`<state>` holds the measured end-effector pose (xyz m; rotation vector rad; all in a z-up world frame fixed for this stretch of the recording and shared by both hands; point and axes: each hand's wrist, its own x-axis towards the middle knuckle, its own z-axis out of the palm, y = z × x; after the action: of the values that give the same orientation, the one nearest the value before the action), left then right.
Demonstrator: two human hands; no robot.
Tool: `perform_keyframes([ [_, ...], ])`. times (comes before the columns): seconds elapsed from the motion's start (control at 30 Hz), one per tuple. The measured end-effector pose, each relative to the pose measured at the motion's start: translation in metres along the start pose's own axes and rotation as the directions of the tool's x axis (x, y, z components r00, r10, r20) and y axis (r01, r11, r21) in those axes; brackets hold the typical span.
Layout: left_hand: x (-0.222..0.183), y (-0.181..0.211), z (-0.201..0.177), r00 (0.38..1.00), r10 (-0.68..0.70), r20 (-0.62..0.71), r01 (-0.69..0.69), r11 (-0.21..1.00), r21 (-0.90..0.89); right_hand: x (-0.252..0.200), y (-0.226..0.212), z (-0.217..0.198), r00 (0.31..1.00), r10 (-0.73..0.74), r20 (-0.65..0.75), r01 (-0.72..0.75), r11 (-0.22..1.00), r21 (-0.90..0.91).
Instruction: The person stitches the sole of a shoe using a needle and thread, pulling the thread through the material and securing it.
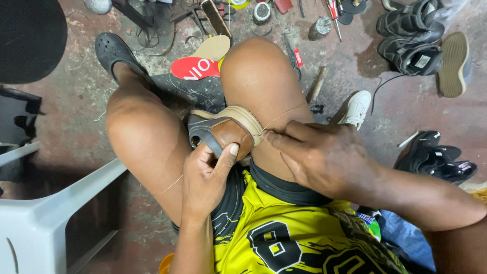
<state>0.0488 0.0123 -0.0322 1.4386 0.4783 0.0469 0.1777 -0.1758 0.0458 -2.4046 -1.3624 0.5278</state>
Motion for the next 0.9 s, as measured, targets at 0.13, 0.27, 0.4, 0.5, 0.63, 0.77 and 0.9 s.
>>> perform_keyframes([
  [0.13, 0.001, 0.004, 0.002, 0.999, -0.035, -0.022, 0.036, 0.998, 0.058, 0.006, -0.010, -0.014, 0.977, 0.037, 0.209, 0.001, 0.983, -0.181],
  [0.27, 0.001, 0.002, 0.002, 0.999, -0.024, -0.021, 0.025, 0.998, 0.054, 0.029, -0.008, -0.028, 0.940, -0.094, 0.328, 0.191, 0.941, -0.278],
  [0.4, 0.004, 0.000, -0.001, 0.998, -0.040, -0.040, 0.048, 0.979, 0.199, 0.048, -0.002, -0.026, 0.930, -0.145, 0.336, 0.229, 0.947, -0.224],
  [0.5, 0.008, 0.010, -0.002, 0.999, -0.006, -0.039, 0.013, 0.984, 0.176, 0.057, 0.003, -0.010, 0.951, -0.229, 0.209, 0.272, 0.939, -0.210],
  [0.63, 0.015, 0.030, 0.000, 0.999, -0.039, -0.026, 0.042, 0.990, 0.135, 0.060, 0.006, 0.009, 0.951, -0.307, 0.039, 0.307, 0.923, -0.233],
  [0.77, -0.017, 0.001, -0.002, 0.990, -0.042, -0.132, 0.089, 0.924, 0.371, 0.048, 0.015, 0.003, 0.956, -0.294, 0.013, 0.294, 0.955, -0.039],
  [0.9, -0.065, 0.006, -0.024, 0.882, -0.104, -0.460, 0.187, 0.972, 0.139, 0.037, 0.024, -0.006, 0.980, -0.196, 0.027, 0.196, 0.981, 0.005],
])
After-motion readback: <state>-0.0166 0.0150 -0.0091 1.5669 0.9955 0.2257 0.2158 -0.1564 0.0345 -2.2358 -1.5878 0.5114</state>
